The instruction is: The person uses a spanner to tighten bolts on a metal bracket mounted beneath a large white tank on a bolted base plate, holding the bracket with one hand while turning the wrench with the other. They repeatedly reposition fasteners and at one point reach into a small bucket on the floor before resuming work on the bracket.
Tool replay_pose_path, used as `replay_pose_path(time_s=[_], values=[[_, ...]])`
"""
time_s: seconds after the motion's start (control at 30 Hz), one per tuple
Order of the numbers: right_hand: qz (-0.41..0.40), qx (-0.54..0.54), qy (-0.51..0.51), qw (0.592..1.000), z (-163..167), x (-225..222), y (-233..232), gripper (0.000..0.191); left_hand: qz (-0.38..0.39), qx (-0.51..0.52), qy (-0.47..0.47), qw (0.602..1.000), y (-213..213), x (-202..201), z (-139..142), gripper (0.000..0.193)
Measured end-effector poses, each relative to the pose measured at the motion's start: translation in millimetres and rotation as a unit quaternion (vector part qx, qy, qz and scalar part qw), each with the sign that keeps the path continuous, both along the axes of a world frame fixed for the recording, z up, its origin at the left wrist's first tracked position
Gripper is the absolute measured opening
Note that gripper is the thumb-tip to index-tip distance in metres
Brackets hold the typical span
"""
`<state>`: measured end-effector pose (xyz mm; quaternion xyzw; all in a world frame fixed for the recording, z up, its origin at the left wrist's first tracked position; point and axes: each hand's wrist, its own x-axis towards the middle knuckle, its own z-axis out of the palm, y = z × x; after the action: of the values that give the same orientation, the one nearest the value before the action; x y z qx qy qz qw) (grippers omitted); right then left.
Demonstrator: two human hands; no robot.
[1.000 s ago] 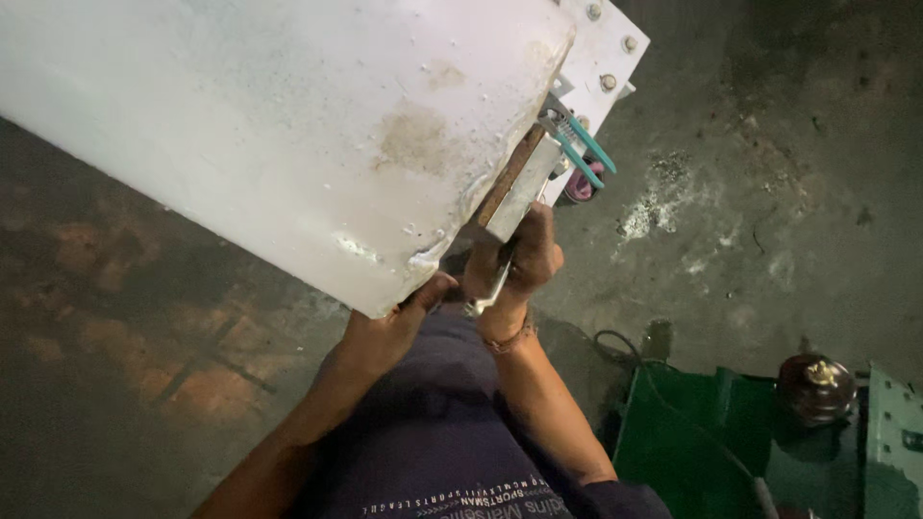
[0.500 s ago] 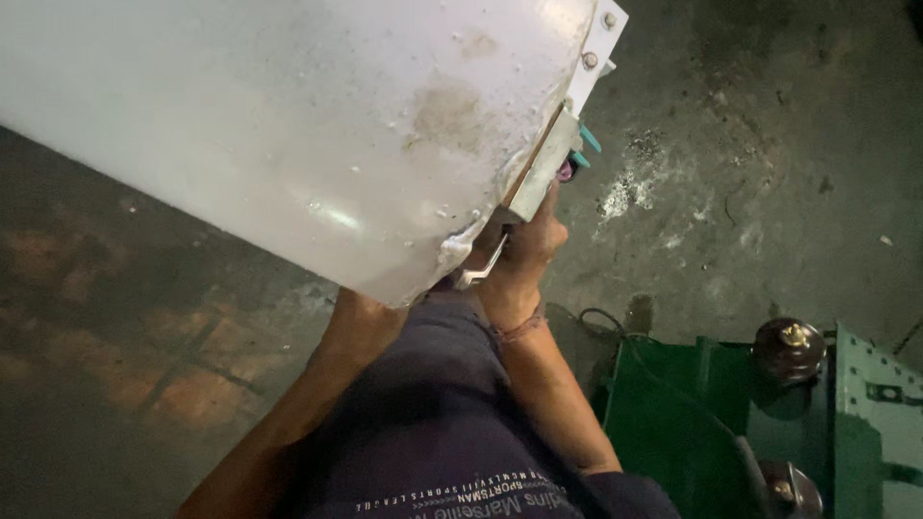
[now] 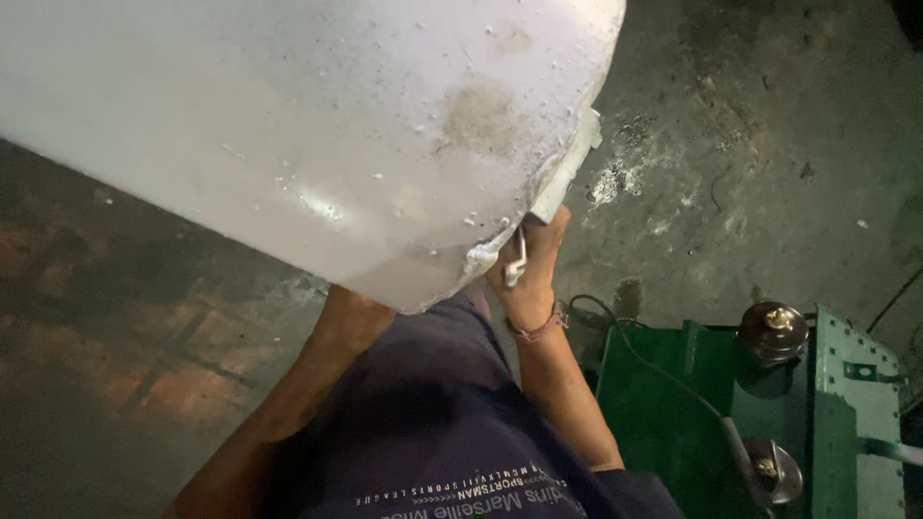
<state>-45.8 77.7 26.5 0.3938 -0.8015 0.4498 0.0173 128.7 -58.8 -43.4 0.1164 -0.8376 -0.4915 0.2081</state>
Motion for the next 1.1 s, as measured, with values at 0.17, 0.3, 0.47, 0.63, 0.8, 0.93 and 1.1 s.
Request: replay_pose_path(time_s=[0.17,0.3,0.47,0.63,0.8,0.93,1.1], values=[[-0.157,-0.240,-0.460,0.840,-24,-9,0,0.023,-0.020,-0.020,-0.018,0.999,1,3,-8,0.025],[-0.185,-0.226,-0.471,0.833,-38,-12,6,0.046,-0.022,0.027,-0.067,0.997,-2,7,-13,0.016],[-0.083,-0.014,-0.078,0.993,-45,6,15,0.053,0.013,-0.174,0.019,0.985,-3,7,-13,0.026],[-0.069,-0.007,-0.066,0.995,-50,21,12,0.065,0.021,0.198,-0.154,0.968,-3,3,-7,0.018],[-0.049,0.014,-0.070,0.996,-45,24,20,0.084,-0.040,0.095,-0.020,0.994,-2,-4,-1,0.027],[-0.039,0.085,0.014,0.996,-33,18,31,0.095,-0.002,0.057,0.023,0.998,0,-6,3,0.025],[-0.017,0.097,0.099,0.990,-26,8,28,0.105,0.021,0.193,-0.097,0.976,-2,-3,8,0.016]])
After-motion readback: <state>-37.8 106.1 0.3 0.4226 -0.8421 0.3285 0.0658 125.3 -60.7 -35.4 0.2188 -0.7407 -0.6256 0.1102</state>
